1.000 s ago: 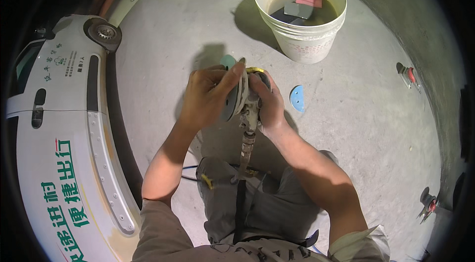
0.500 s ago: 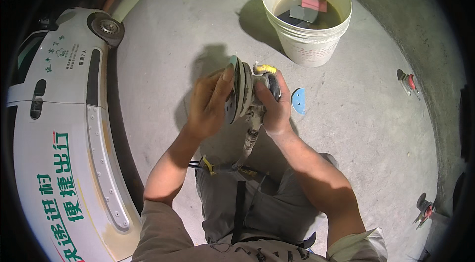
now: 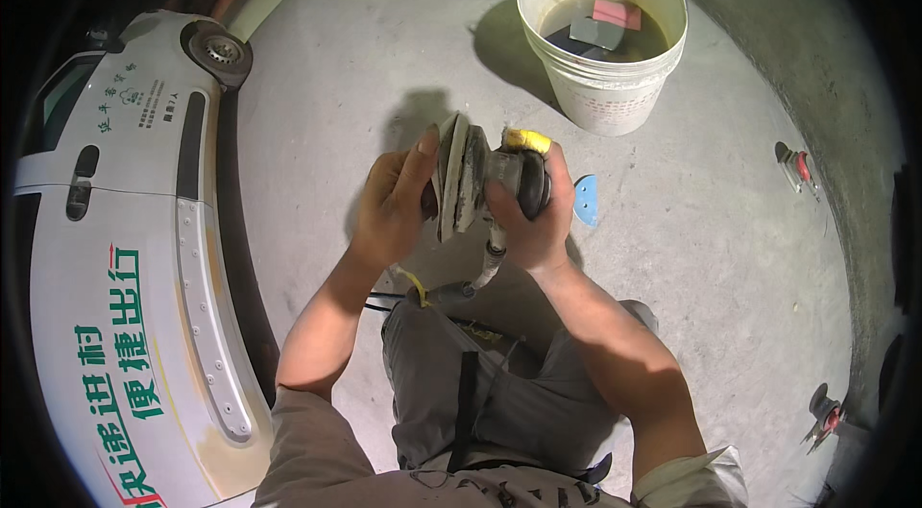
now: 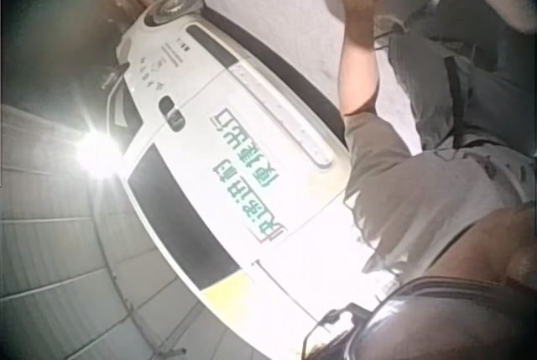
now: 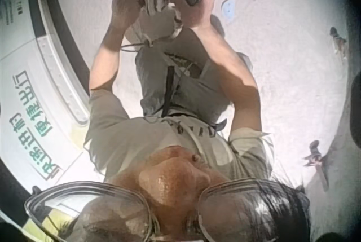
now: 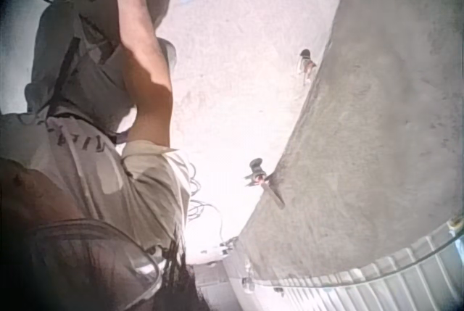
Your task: The person attaches a sanding disc to a pneumatic sander and sands the side panel of a white van. They change sanding discs mid-task and continue sanding the same area.
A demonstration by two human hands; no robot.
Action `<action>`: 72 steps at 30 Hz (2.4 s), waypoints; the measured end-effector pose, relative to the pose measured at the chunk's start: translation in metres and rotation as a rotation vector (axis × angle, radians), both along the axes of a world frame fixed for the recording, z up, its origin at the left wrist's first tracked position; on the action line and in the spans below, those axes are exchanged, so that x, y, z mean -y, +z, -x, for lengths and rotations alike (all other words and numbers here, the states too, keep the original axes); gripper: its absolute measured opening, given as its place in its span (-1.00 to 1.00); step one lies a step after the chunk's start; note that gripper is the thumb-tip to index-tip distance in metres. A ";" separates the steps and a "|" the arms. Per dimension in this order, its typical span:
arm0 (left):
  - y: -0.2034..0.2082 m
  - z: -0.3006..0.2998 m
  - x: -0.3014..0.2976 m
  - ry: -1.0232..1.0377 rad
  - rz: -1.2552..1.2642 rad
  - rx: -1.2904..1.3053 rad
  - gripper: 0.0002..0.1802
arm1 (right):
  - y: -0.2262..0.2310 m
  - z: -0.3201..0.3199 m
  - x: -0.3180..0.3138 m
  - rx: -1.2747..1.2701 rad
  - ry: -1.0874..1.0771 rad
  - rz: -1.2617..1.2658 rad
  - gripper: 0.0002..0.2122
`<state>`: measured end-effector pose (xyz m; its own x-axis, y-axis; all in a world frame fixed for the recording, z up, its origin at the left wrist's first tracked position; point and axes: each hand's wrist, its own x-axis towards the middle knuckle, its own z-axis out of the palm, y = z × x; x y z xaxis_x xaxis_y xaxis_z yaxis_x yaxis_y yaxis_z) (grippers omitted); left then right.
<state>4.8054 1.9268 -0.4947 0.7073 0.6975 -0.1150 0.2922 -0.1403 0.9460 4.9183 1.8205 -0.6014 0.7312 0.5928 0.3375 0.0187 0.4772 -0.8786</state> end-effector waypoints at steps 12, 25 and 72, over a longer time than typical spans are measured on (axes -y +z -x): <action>-0.007 -0.010 0.019 -0.067 -0.093 0.186 -0.59 | 0.004 -0.004 0.005 -0.354 0.178 -0.028 -0.64; -0.008 -0.011 0.027 -0.083 -0.142 0.167 -0.66 | 0.006 -0.004 0.006 -0.557 0.221 -0.131 -0.70; -0.034 -0.057 0.018 -0.150 -0.675 0.004 -0.78 | -0.018 -0.032 0.012 -0.990 0.467 0.022 -0.55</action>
<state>4.8622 1.9092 -0.5291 0.8013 0.5102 0.3125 0.2206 -0.7374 0.6384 4.9499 1.8088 -0.6190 0.3747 0.8806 -0.2901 -0.8789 0.2377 -0.4136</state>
